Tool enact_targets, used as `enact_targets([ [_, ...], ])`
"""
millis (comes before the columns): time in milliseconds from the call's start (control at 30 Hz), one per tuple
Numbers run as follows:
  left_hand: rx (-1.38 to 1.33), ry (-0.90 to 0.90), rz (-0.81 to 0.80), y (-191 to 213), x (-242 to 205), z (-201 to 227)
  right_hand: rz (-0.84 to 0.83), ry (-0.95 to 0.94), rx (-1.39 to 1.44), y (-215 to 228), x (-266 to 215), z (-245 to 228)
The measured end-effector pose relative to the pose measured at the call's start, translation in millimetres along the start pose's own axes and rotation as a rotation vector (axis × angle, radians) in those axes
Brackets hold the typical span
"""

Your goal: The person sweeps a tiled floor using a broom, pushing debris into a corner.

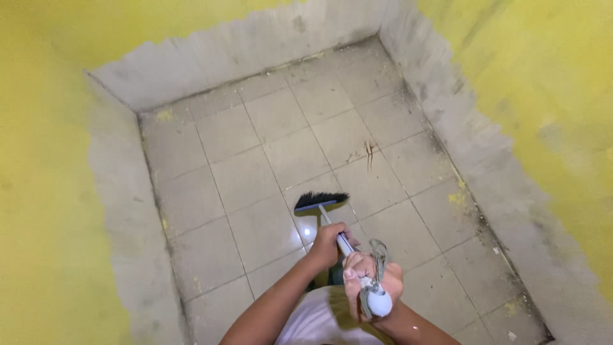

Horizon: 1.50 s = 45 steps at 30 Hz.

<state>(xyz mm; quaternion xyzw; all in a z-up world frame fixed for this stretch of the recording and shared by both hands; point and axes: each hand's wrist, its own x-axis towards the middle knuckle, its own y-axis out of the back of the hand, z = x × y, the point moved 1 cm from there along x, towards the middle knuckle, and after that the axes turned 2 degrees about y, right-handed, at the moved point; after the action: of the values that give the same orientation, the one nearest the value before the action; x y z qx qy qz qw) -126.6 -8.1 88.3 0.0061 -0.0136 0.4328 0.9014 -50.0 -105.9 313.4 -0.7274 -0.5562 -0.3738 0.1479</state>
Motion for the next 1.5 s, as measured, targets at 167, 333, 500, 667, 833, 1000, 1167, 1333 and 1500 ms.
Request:
enact_targets([
  [167, 0.173, -0.181, 0.072, 18, 20, 8, -0.018, 0.065, 0.076, -18, 15, 25],
  [333, 0.095, 0.009, 0.047, 40, 63, 0, -0.040, -0.005, 0.060, -25, 41, 71],
  [500, 0.169, -0.106, 0.052, 65, 135, 0, -0.070, 0.003, 0.127, -20, 56, 160],
  [667, 0.249, -0.076, 0.067, 79, 211, 4, -0.099, -0.018, 0.213, -8, 75, 252],
  [833, 0.365, -0.097, 0.096, 99, 277, -2, -0.122, -0.025, 0.224, 19, 149, 278],
  [1000, 0.434, 0.013, 0.187, 113, 326, -12, -0.152, -0.090, 0.259, 28, 204, 302],
  [1167, 0.469, 0.007, 0.253, 129, 367, -11, -0.214, -0.381, 0.769, 18, 162, 393],
  [1333, 0.407, -0.056, 0.198, 163, 402, -9, -0.200, -0.483, 0.513, -8, 129, 465],
  [1500, 0.349, -0.084, 0.151, 205, 458, -16, -0.113, -0.366, 0.442, -22, 229, 464],
])
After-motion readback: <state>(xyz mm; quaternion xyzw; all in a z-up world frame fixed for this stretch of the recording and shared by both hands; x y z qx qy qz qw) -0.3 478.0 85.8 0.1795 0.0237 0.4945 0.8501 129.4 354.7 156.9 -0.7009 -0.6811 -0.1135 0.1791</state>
